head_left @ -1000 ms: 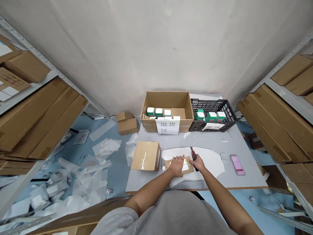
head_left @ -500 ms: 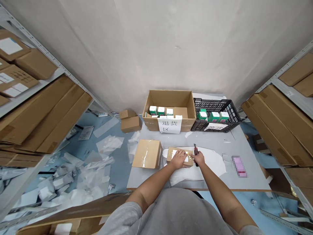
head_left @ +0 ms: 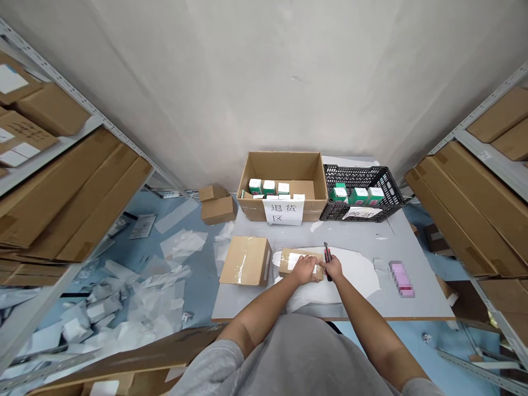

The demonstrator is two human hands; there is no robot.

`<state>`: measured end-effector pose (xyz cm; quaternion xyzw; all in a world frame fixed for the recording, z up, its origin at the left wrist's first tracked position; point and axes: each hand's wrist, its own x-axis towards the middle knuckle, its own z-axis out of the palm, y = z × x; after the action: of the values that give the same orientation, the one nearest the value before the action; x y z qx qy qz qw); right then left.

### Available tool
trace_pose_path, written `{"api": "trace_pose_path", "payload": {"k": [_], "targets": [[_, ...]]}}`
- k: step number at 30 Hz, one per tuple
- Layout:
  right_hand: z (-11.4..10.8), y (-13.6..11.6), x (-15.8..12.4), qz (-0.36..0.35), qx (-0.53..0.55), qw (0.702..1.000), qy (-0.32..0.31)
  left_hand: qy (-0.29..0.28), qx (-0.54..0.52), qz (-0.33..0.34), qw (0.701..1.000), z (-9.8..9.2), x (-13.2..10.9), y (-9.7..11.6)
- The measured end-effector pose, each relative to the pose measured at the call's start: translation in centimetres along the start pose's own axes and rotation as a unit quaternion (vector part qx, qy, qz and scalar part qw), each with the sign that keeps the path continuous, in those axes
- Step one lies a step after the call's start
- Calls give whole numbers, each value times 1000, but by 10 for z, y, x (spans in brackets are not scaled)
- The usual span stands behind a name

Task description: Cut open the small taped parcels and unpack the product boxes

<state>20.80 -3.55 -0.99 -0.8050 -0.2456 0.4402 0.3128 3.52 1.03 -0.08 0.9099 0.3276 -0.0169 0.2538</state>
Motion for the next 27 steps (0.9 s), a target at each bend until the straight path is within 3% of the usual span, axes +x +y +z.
{"api": "trace_pose_path", "payload": {"k": [3, 6, 11, 27], "targets": [[-6, 0, -6, -6, 36, 999, -26, 3, -29, 4, 1000, -5, -1, -1], [-20, 15, -22, -26, 113, 991, -69, 14, -47, -14, 999, -9, -2, -1], [-42, 51, -56, -57, 82, 989, -113, 24, -81, -63, 994, -7, 5, 2], [-44, 74, -71, -29, 60, 988, -143, 32, -152, -81, 985, 2, 7, -1]]}}
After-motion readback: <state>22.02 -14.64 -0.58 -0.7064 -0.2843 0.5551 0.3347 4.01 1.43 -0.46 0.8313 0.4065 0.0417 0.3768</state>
